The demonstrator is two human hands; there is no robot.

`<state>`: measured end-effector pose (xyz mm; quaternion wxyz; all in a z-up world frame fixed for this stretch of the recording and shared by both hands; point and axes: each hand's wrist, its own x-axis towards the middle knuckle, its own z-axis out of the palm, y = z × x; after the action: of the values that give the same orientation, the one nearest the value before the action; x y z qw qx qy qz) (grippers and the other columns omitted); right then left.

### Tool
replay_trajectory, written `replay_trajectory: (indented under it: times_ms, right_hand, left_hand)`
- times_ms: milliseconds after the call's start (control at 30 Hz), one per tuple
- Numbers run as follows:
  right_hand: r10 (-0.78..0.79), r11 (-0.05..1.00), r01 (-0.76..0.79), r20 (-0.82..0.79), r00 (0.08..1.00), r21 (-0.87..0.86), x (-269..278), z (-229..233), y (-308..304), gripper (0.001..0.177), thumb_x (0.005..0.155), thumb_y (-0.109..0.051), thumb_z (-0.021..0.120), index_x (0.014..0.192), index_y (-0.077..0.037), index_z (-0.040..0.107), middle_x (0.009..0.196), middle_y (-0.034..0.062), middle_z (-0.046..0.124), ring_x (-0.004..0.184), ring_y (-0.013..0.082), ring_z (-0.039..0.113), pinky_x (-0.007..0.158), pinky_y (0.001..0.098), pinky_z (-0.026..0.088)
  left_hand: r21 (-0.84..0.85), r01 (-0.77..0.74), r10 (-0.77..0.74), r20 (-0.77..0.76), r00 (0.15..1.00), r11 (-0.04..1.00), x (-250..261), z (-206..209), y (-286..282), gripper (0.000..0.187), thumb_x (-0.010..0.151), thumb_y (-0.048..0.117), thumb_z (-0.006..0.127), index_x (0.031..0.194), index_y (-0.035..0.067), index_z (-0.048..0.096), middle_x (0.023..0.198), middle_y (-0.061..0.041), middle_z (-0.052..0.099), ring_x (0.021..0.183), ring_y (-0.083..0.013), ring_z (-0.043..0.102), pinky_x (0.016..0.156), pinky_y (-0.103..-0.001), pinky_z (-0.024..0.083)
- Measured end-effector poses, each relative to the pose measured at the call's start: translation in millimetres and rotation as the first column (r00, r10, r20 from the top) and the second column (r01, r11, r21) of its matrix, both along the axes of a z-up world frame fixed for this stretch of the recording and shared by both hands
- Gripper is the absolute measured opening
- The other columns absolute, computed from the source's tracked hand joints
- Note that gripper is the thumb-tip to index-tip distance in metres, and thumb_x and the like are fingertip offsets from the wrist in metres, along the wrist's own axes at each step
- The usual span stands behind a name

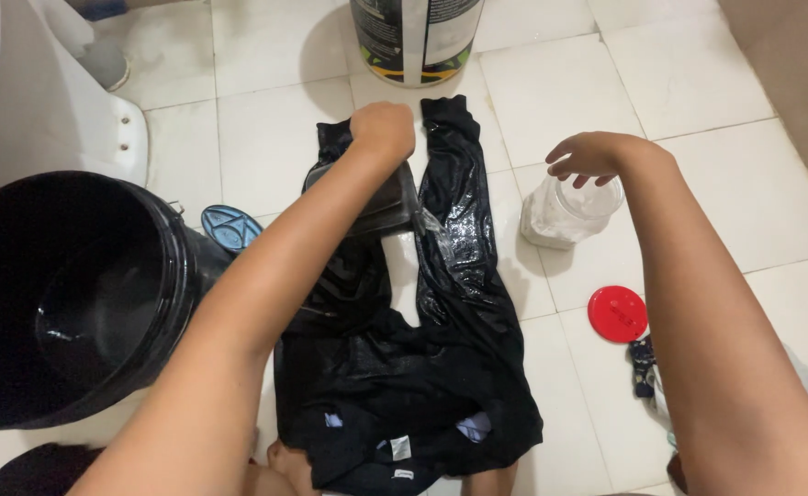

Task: The person washes a pair of pants by wringing it out, spreading it on the floor, pouring water over it using a mug, applying detergent powder from a jar, and scrubbing the fabric with a brush.

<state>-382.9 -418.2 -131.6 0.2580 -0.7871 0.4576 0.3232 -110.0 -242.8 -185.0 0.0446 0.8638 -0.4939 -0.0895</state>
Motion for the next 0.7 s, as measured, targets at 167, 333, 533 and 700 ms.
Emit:
replay_trajectory:
  times_ms: [167, 333, 533, 700]
  right_hand:
    - [0.005, 1.000, -0.005, 0.010, 1.000, 0.012, -0.9, -2.4, -1.7, 0.050, 0.101, -0.031, 0.057, 0.150, -0.024, 0.055, 0.137, 0.0027, 0.069, 0.120, 0.0219, 0.070, 0.100, 0.0421, 0.057]
    - [0.017, 1.000, -0.017, -0.015, 1.000, 0.014, -3.2, -9.9, -4.3, 0.051, 0.101, -0.032, 0.058, 0.151, -0.024, 0.053, 0.138, 0.0021, 0.068, 0.119, 0.0224, 0.070, 0.100, 0.0426, 0.057]
    - [-0.016, 1.000, 0.016, -0.024, 1.000, 0.003, -11.8, -10.6, -6.3, 0.049, 0.101, -0.033, 0.058, 0.149, -0.024, 0.056, 0.136, 0.0039, 0.070, 0.119, 0.0216, 0.070, 0.101, 0.0416, 0.056]
    - [-0.029, 0.999, 0.029, -0.015, 0.999, 0.013, -12.2, -11.8, -10.0, 0.050, 0.101, -0.033, 0.058, 0.149, -0.023, 0.056, 0.137, 0.0024, 0.069, 0.119, 0.0220, 0.070, 0.100, 0.0420, 0.057]
  left_hand:
    - [-0.395, -0.046, 0.126, 0.178, 0.976, 0.918, -8.6, 10.3, -24.7, 0.016, 0.081, 0.006, 0.065, 0.088, 0.006, 0.079, 0.090, -0.017, 0.076, 0.085, -0.0357, 0.075, 0.072, -0.045, 0.060]
    - [-0.538, 0.088, 0.106, 0.320, 0.941, 0.838, 1.4, 29.9, -34.8, 0.030, 0.078, 0.004, 0.065, 0.106, 0.001, 0.073, 0.074, -0.018, 0.073, 0.069, -0.0347, 0.074, 0.061, -0.044, 0.060]
    - [-0.547, 0.129, 0.060, 0.314, 0.948, 0.827, 10.2, 30.4, -22.3, 0.029, 0.078, 0.003, 0.064, 0.106, 0.004, 0.071, 0.075, -0.018, 0.073, 0.070, -0.0367, 0.073, 0.060, -0.046, 0.059]
    - [-0.402, 0.142, -0.045, 0.241, 0.969, 0.904, 17.4, 4.9, -8.6, 0.015, 0.084, 0.006, 0.062, 0.092, 0.006, 0.075, 0.086, -0.018, 0.074, 0.083, -0.0384, 0.073, 0.071, -0.049, 0.058]
